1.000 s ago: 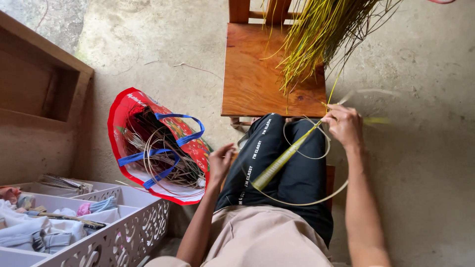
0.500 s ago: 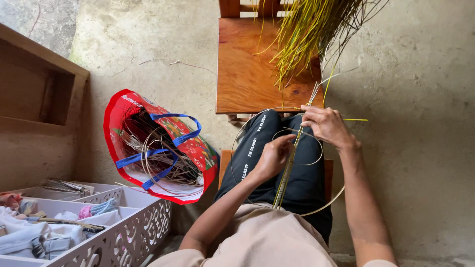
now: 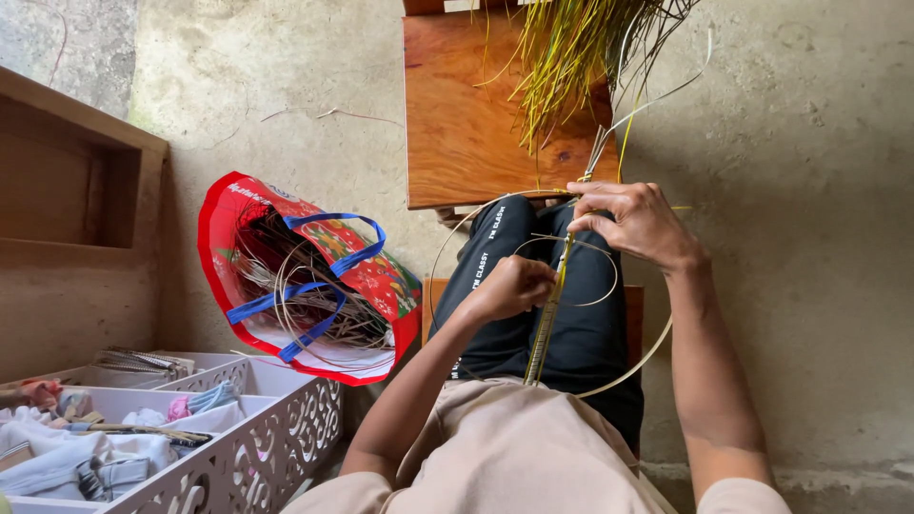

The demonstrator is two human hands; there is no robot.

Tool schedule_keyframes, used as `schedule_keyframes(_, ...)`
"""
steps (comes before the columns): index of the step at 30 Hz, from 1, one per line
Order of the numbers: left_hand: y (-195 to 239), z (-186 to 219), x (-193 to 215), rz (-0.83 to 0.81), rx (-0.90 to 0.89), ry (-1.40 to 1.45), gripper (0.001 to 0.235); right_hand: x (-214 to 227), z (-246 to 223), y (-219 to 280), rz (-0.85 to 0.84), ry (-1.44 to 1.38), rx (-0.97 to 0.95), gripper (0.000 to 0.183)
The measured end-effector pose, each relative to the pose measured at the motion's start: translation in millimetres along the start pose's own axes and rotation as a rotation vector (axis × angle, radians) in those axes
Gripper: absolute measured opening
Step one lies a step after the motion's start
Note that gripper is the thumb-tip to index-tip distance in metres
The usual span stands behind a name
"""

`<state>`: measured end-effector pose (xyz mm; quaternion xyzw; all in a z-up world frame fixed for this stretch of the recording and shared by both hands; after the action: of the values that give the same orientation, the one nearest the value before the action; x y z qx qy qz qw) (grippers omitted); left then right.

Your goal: Weaving thin strips of material around a circular frame to construct a basket

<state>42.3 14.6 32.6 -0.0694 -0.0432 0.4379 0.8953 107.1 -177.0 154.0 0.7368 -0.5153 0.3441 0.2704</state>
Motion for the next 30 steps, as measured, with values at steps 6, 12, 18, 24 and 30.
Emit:
schedule_keyframes(6,0.9,-14.1,-8.6,0.019,0.089,0.039,0.019,1.3,-6.8,0.6,-0.001,-0.018,0.019,0.006)
schedule_keyframes(12,8.5,-25.1,-24.4,0.131,0.191,-0.341,0.010,0.3,-4.4,-2.2,0.055,-0.049,0.045,0.006)
schedule_keyframes(18,9.6,-51.1,-14.5,0.209,0.389,-0.472,0.015,34.5,-28.1,34.4,0.609,0.144,0.127,0.035)
schedule_keyframes(24,18.4,-59.5,-10.4,0.262,0.315,-0.497,0.016,-74.6,24.1,81.5,0.360,-0.132,-0.176,0.013)
schedule_keyframes(30,18.3,-19.6,-11.1,0.272,0.319,-0.602,0.016,-169.2,53.2,89.4,0.144,-0.734,-0.529,0.027)
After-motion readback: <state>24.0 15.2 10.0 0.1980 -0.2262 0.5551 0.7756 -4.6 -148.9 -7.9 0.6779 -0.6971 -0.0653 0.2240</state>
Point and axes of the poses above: each hand's wrist, its own y-axis away from the middle knuckle, its own x-axis out of the back of the hand, z = x × y, the point moved 3 cm from there along -y, towards the middle knuckle, and after that the axes turned 15 degrees about -x, right-handed, at the moved point
